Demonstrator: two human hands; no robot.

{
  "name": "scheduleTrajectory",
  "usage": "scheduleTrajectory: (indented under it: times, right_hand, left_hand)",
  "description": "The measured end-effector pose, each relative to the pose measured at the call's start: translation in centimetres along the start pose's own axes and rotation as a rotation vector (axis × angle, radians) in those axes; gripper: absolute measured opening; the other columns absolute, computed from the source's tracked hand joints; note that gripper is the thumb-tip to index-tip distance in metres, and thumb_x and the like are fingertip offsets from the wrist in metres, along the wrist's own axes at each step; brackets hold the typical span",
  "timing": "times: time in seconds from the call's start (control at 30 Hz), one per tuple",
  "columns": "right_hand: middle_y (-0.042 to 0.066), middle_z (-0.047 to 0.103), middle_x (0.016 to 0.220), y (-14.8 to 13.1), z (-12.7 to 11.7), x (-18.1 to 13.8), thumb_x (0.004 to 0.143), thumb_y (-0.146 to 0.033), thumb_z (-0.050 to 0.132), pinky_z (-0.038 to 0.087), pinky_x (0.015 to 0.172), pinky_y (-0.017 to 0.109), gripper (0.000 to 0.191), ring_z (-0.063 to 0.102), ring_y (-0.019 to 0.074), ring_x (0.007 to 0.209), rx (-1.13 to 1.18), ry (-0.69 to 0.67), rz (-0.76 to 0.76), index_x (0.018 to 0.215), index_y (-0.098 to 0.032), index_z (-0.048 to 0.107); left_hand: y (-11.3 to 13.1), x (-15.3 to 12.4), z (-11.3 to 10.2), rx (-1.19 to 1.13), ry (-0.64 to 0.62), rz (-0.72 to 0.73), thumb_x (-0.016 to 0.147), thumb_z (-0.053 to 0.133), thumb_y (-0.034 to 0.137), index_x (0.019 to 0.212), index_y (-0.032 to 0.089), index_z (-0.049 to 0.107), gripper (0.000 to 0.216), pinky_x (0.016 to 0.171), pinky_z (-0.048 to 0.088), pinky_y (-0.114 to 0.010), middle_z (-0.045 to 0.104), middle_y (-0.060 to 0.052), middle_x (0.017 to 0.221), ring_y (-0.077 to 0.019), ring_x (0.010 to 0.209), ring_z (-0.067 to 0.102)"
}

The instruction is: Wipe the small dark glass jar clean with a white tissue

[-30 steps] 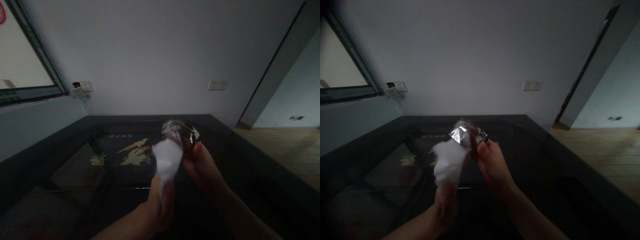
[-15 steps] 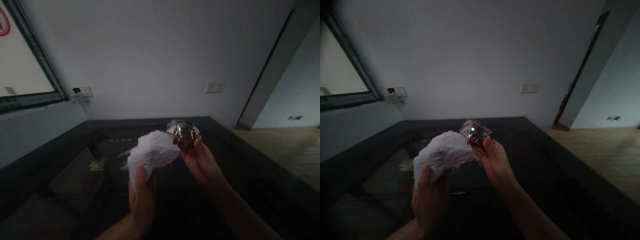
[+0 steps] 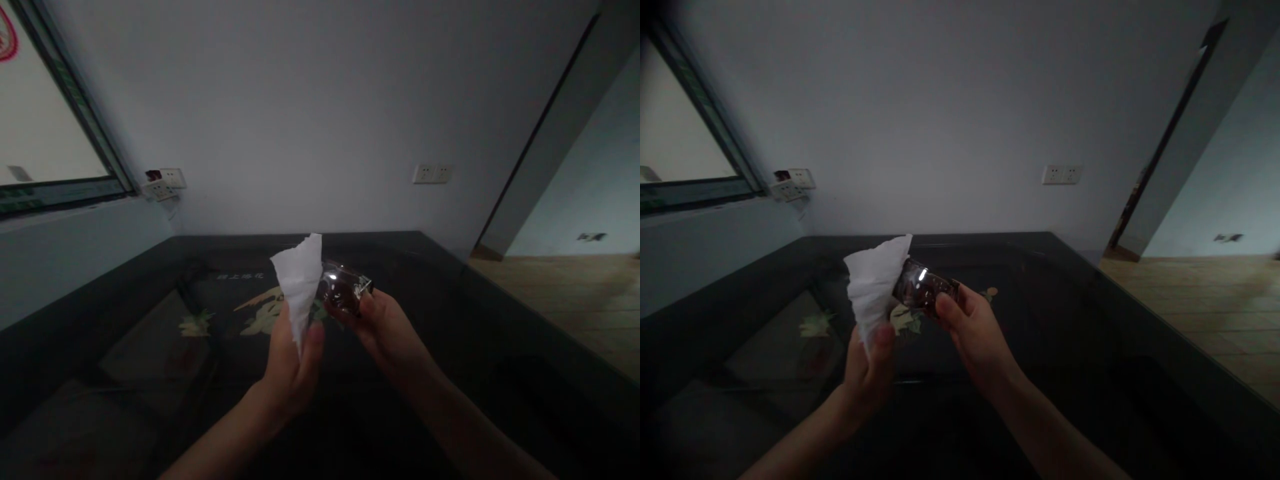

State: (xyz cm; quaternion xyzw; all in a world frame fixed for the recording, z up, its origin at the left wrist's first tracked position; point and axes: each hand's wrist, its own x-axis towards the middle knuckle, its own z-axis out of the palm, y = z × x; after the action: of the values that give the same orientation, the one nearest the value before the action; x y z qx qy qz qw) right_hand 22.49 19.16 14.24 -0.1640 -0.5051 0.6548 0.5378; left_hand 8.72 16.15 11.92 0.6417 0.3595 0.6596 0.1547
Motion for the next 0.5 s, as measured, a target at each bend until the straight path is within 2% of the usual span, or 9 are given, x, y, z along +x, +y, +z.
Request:
scheduleTrajectory:
  times: [0.1, 0.2, 0.3, 0.4, 0.5]
  right_hand:
    - [0.007, 0.072, 0.098, 0.0, -0.1, -0.1, 0.068, -0.052, 0.077, 0.048, 0.093, 0.041, 0.04, 0.066, 0.0225, 0.092, -0.075, 0.005, -0.01, 0.096, -0.023, 0.072]
    - [0.007, 0.072, 0.098, -0.2, -0.1, -0.3, 0.07, -0.054, 0.075, 0.049, 0.092, 0.039, 0.041, 0.066, 0.0213, 0.091, -0.112, -0.011, -0.024, 0.097, -0.024, 0.072]
    - [0.006, 0.072, 0.099, -0.5, 0.1, -0.4, 0.07, -0.056, 0.074, 0.05, 0.092, 0.038, 0.043, 0.066, 0.0211, 0.093, -0.094, -0.026, -0.03, 0.099, -0.024, 0.072]
    - [0.007, 0.071, 0.104, -0.6, 0.3, -0.3, 0.071, -0.058, 0.073, 0.05, 0.093, 0.039, 0.045, 0.065, 0.0225, 0.097, -0.06, -0.042, -0.017, 0.099, -0.024, 0.072]
    - [0.009, 0.07, 0.109, -0.5, 0.3, -0.2, 0.072, -0.058, 0.072, 0.049, 0.096, 0.042, 0.045, 0.063, 0.0248, 0.104, -0.012, -0.056, -0.019, 0.099, -0.022, 0.073]
  left_hand:
    - [0.0, 0.5, -0.2, -0.133, 0.033, -0.114, 0.093, 0.044, 0.049, 0.115, 0.017, 0.065, 0.044, 0.099, 0.045, -0.037, 0.069, -0.011, 0.109, -0.0225, 0.105, 0.062]
    - [-0.1, 0.7, -0.3, -0.217, 0.124, -0.294, 0.09, 0.052, 0.047, 0.103, 0.017, 0.069, 0.037, 0.093, 0.049, -0.035, 0.07, -0.009, 0.1, -0.0214, 0.098, 0.064]
    - [0.1, 0.8, -0.1, -0.295, 0.214, -0.413, 0.088, 0.055, 0.047, 0.094, 0.017, 0.07, 0.034, 0.087, 0.052, -0.032, 0.071, -0.007, 0.094, -0.0214, 0.097, 0.064]
    - [0.6, 0.9, 0.5, -0.386, 0.258, -0.459, 0.088, 0.054, 0.046, 0.099, 0.017, 0.069, 0.035, 0.09, 0.052, -0.032, 0.071, -0.007, 0.098, -0.0208, 0.102, 0.063]
    - [0.8, 0.4, 0.8, -0.33, 0.286, -0.403, 0.09, 0.052, 0.047, 0.1, 0.017, 0.069, 0.036, 0.091, 0.051, -0.031, 0.071, -0.006, 0.096, -0.0186, 0.097, 0.065]
